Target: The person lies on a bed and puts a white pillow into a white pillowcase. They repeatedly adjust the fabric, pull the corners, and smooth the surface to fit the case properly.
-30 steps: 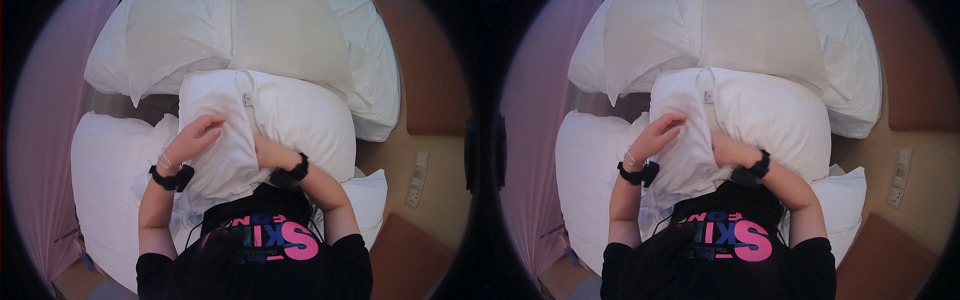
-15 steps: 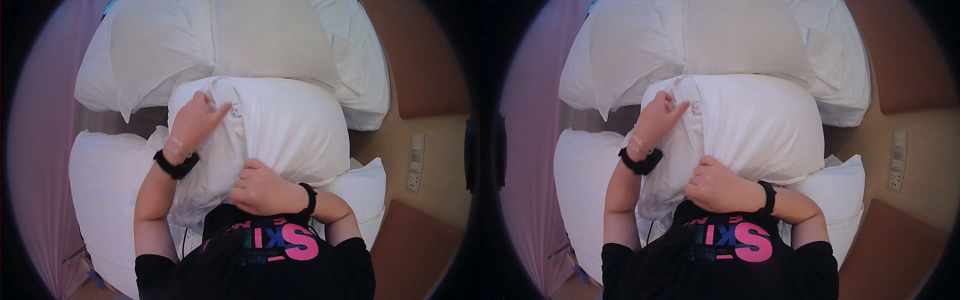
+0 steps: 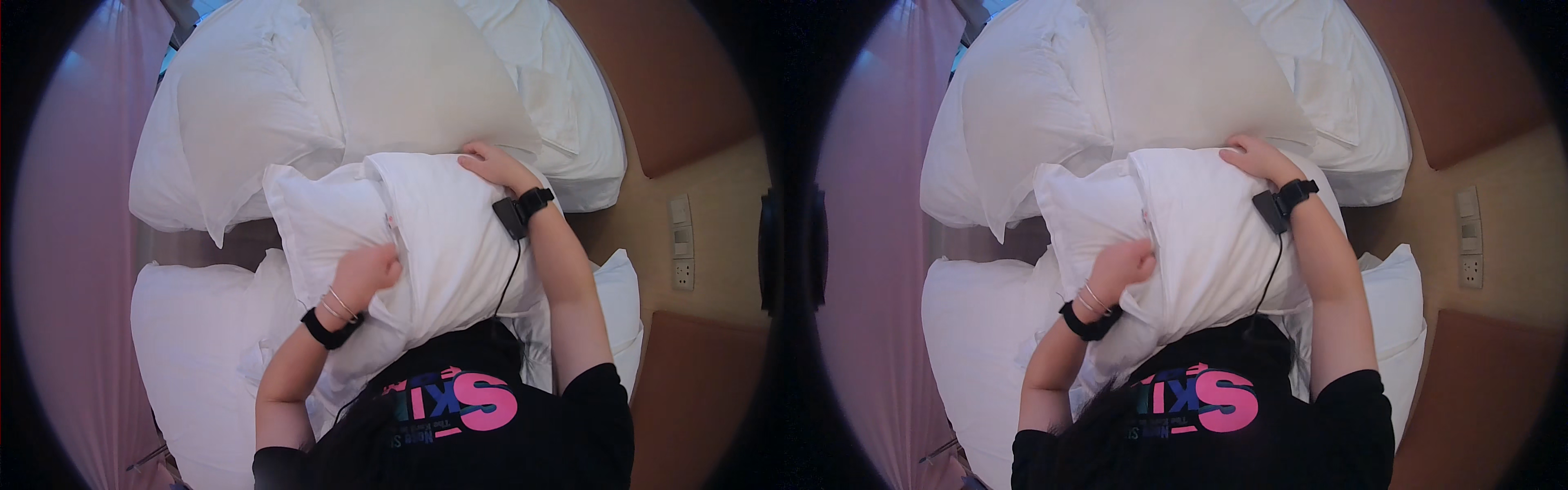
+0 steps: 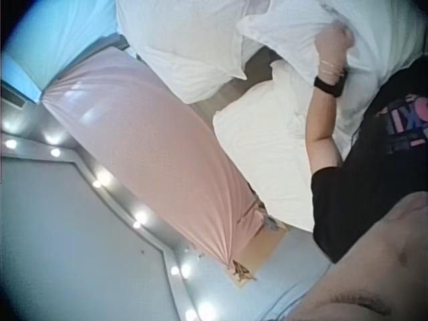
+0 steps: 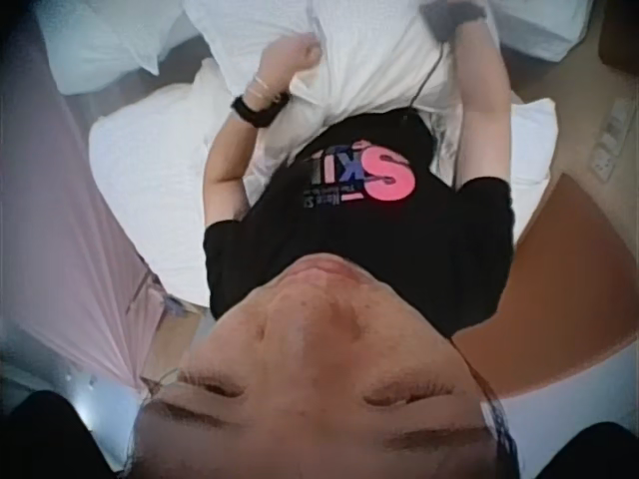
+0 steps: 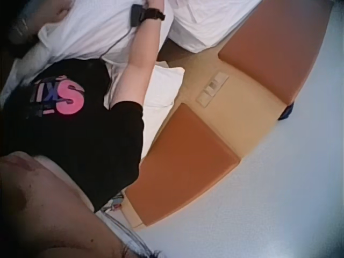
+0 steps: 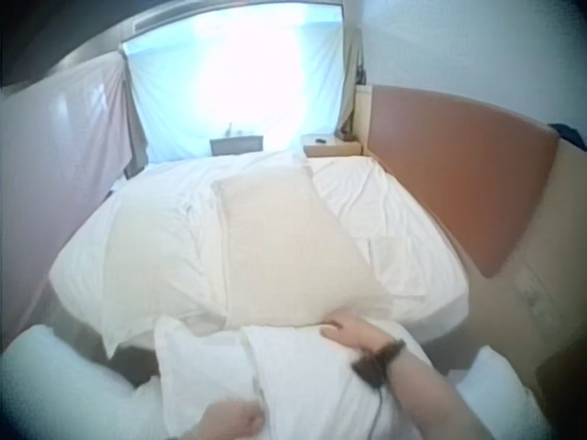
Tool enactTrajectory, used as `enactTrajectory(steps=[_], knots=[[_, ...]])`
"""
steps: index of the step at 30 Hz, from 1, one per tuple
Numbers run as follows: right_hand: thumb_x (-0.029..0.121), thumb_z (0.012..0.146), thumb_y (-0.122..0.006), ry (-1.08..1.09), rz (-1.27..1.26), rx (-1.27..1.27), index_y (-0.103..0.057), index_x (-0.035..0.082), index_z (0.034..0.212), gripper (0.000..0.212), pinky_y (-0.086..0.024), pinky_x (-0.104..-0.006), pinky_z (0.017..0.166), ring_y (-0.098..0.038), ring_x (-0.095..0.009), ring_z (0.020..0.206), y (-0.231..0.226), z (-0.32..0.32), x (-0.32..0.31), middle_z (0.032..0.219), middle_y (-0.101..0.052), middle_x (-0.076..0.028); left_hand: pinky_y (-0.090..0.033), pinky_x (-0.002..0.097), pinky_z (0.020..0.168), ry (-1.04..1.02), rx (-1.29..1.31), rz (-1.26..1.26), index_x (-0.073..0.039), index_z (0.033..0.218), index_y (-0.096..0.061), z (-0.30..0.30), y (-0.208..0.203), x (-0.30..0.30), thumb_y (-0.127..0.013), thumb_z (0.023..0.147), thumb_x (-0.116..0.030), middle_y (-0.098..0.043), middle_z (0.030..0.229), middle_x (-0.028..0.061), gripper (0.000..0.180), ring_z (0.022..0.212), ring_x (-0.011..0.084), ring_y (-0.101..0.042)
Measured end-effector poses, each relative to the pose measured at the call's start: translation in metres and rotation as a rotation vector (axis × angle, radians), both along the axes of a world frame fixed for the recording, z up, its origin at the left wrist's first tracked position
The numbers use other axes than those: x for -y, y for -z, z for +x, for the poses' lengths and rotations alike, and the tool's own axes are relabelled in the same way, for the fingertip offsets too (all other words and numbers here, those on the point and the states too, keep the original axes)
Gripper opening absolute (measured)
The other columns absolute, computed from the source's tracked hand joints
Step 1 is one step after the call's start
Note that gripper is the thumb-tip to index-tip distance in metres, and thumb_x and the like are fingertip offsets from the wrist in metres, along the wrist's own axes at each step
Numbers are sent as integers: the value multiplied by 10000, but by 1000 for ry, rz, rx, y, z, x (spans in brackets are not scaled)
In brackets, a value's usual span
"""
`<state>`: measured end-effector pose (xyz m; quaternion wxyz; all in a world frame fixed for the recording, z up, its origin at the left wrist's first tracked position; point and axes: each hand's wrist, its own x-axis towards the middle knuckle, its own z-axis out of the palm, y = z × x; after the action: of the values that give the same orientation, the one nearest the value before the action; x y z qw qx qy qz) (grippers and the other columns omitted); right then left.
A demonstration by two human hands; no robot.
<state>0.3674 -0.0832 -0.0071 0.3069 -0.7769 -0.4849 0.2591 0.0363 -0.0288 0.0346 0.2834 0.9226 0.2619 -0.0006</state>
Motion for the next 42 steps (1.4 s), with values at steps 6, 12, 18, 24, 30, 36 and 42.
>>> enactTrajectory(steps=[6,12,18,24,30,36,42], knots=[[519,961,-445,-120,-253,341,-705,92,978,500,-500,-458,784,-648,-380,883,29,-15,-9,918,-695,-183,-467,507,536,49,86,96,-76,755,-577,6,14,17,-532,823,-239,-602,621,167,182,585,387,-606],[408,968,-473,108,-21,269,-663,65,743,452,-457,-471,637,-613,-391,716,-34,-65,54,751,-651,-167,-456,481,511,-47,146,138,-79,736,-569,-20,-4,29,-589,779,-196,-599,619,149,126,557,372,-592],[137,861,-632,58,625,515,-482,64,583,324,-323,-439,528,-482,-340,535,-161,-111,101,570,-475,-142,-468,435,529,-81,472,238,-58,892,-674,-58,-31,37,-638,732,-140,-624,674,153,184,599,360,-616],[160,838,-679,195,615,602,-502,45,671,269,-372,-428,573,-492,-327,581,-176,-100,49,615,-492,-120,-439,449,516,-205,499,361,-73,834,-609,-29,-39,-6,-637,760,-136,-565,619,101,101,580,338,-587],[316,815,-723,34,314,71,-576,44,929,330,-477,-420,655,-609,-341,728,-92,-148,19,766,-594,-147,-463,487,574,-152,372,108,-59,820,-552,2,22,-13,-570,857,-150,-604,694,164,100,649,383,-606],[304,819,-695,454,335,210,-533,45,937,328,-478,-438,646,-612,-356,717,-69,-152,13,778,-598,-150,-465,480,558,-208,384,119,-52,783,-524,31,27,7,-580,859,-160,-600,668,157,143,617,373,-601],[200,848,-626,273,357,289,-536,48,786,187,-457,-450,593,-567,-375,630,-50,-134,14,665,-545,-149,-457,469,530,-144,478,192,-66,718,-498,50,1,1,-596,846,-152,-585,640,154,183,566,370,-582]])
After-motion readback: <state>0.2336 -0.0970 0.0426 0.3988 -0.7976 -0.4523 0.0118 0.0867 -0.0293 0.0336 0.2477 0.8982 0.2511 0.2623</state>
